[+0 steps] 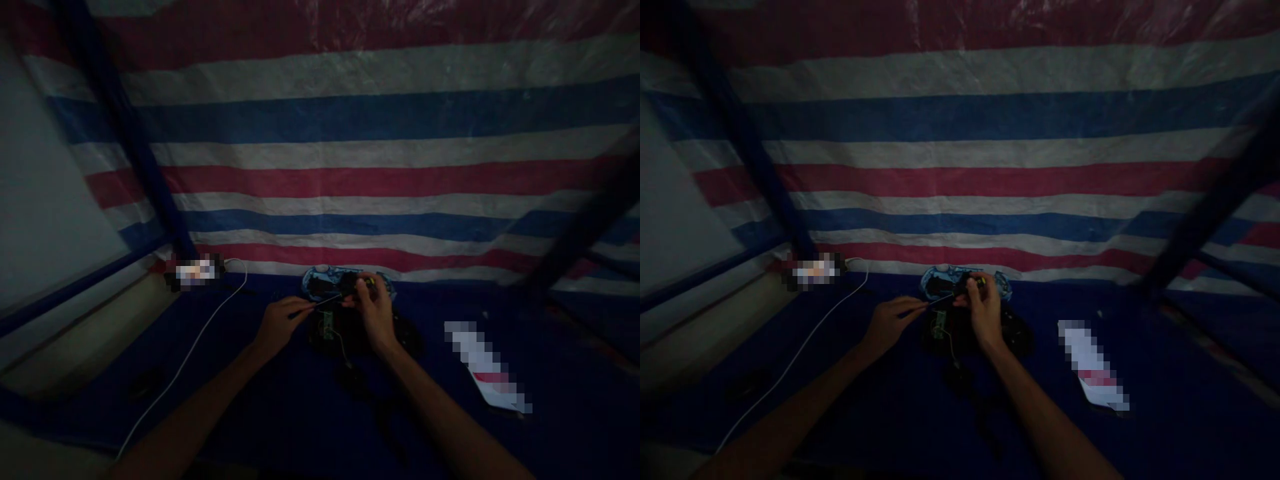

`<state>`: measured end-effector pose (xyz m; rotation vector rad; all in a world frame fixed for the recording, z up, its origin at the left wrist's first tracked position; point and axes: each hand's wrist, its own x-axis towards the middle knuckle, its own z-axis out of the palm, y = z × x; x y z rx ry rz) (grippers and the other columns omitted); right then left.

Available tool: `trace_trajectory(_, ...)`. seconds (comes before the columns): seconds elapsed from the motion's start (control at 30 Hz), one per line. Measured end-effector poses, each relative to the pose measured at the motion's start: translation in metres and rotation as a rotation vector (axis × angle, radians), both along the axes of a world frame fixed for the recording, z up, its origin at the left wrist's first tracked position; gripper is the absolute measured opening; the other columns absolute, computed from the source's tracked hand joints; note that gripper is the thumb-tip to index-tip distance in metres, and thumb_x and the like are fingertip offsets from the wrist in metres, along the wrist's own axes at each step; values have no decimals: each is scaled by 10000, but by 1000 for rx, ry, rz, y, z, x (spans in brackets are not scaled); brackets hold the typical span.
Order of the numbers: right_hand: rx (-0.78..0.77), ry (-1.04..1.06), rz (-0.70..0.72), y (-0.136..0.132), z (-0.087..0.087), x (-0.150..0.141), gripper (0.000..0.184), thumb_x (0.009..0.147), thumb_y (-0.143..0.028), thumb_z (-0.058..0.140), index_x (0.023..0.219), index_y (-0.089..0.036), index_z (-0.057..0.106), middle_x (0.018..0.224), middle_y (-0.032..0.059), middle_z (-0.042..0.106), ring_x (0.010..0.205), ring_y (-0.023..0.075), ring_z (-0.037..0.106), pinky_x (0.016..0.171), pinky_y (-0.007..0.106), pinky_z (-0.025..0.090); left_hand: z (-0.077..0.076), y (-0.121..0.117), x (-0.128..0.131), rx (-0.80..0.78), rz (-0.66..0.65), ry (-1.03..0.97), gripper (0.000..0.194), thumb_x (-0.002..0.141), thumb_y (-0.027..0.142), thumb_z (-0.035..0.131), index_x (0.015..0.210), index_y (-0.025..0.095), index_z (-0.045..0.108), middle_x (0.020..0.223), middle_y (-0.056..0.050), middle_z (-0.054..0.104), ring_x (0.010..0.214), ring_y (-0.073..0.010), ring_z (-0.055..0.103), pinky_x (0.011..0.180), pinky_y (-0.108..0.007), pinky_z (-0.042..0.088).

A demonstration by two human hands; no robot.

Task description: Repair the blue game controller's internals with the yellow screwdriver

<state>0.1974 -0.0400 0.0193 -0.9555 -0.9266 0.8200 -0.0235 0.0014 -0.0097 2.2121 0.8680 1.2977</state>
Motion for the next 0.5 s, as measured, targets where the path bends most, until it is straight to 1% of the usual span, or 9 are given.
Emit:
trace_trajectory(0.1,-21,45,36,3,-1,2,423,855,-572,695,1122,-259,595,810,-45,622,640,129,669,599,289,633,2,0,1,-37,4,42,209,952,388,668,1007,263,826,1023,-61,808,943,-221,760,885,-337,602)
trace_trajectory(0.2,-9,105,104,5,-2,3,430,837,-542,711,1141,-266,582,971,-4,698,668,129,676,606,302,635,3,0,2,-41,11,52,197,937,378,671,992,260,819,1010,-59,805,943,-225,755,886,-342,595)
trace_trajectory(0.27,17,91,124,5,-2,4,440,827,-522,728,1145,-258,577,1019,8,714,666,124,680,604,291,626,4,0,2,-42,15,60,185,932,361,672,985,258,817,1004,-58,804,939,-225,754,886,-341,590)
trace_trajectory(0.4,53,19,87,4,-2,4,444,835,-513,741,1142,-244,565,906,-14,710,604,116,667,573,266,596,6,-1,3,-25,20,62,171,921,355,682,972,261,816,989,-55,804,924,-229,756,876,-342,588)
trace_trajectory(0.5,69,-57,82,3,-1,3,445,874,-514,712,1197,-254,549,778,-45,687,578,127,668,571,264,576,7,-2,3,-9,15,58,168,918,354,687,980,263,815,987,-53,805,924,-230,756,882,-345,582)
